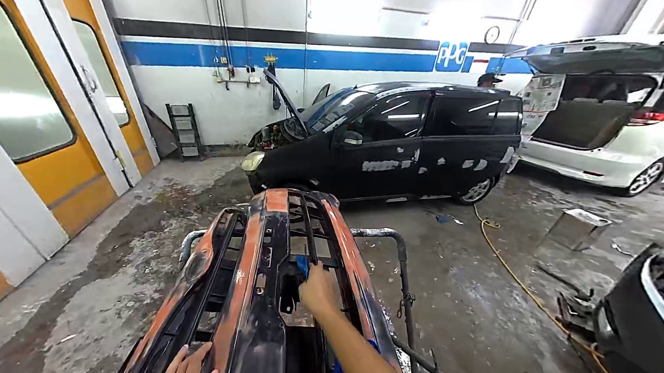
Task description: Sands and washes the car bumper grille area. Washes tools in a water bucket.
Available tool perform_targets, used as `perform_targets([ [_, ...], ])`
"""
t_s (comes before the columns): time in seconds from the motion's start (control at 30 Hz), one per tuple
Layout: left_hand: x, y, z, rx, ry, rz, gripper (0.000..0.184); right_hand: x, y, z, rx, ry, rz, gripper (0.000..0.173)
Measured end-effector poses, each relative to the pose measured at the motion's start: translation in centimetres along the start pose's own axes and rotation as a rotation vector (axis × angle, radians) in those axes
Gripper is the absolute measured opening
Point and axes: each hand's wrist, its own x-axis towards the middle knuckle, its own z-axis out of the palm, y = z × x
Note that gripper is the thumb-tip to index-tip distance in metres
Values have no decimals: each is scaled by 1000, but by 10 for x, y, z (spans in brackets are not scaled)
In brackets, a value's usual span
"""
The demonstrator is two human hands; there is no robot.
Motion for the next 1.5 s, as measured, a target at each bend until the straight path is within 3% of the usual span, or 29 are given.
perform_targets([
  [0.07, -1, -1, -5, -9, 4, -10, 58, -7, -3, -3, -45, -56, -13, 53],
  [0.13, -4, -1, -11, -41, 6, -12, 57, -51, 11, -4, -44, -113, -74, 57],
  [0.2, -3, -1, -12, -34, 35, -10, 59, -100, 32, -20, 33, -158, -137, 45],
  [0.27, -1, 2, -9, 2, 78, -3, 63, -126, 62, -40, 314, -129, -147, 34],
  [0.33, 0, 18, -18, 29, 83, 23, 63, -141, 80, -63, 659, 15, -67, 31],
  [0.43, -13, 77, -39, -1, 62, 122, 64, -146, 92, -95, 879, 236, -24, 34],
  [0.5, -34, 131, -36, -94, -31, 213, 81, -149, 97, -107, 967, 277, 2, 32],
  [0.63, -66, 218, 6, -272, -300, 244, 127, -167, 102, -113, 1068, 134, -48, 46],
  [0.7, -65, 231, 24, -298, -350, 218, 112, -183, 98, -117, 1074, 41, -76, 52],
  [0.77, -57, 227, 30, -279, -267, 245, 81, -198, 96, -123, 1073, -19, -75, 53],
  [0.83, -49, 218, 21, -335, -274, 270, 63, -208, 98, -131, 1074, -27, -70, 51],
  [0.9, -47, 209, 2, -521, -282, 173, 55, -216, 104, -141, 1102, -29, -69, 57],
  [0.97, -47, 194, -24, -726, -185, 46, 51, -219, 113, -150, 1141, -45, -79, 65],
  [1.1, -40, 147, -89, -995, 147, -57, 32, -219, 128, -153, 1212, -26, -109, 50],
  [1.2, -23, 109, -129, -988, 288, -20, 29, -219, 126, -140, 1183, -35, -47, 43],
  [1.3, -3, 83, -129, -872, 427, -97, 36, -212, 118, -116, 1096, -66, -51, 39],
  [1.4, 5, 66, -98, -659, 261, -194, 47, -201, 116, -91, 800, -64, -258, 38],
  [1.5, 0, 59, -52, -471, 120, -110, 52, -184, 126, -73, 237, 17, -641, 34],
])
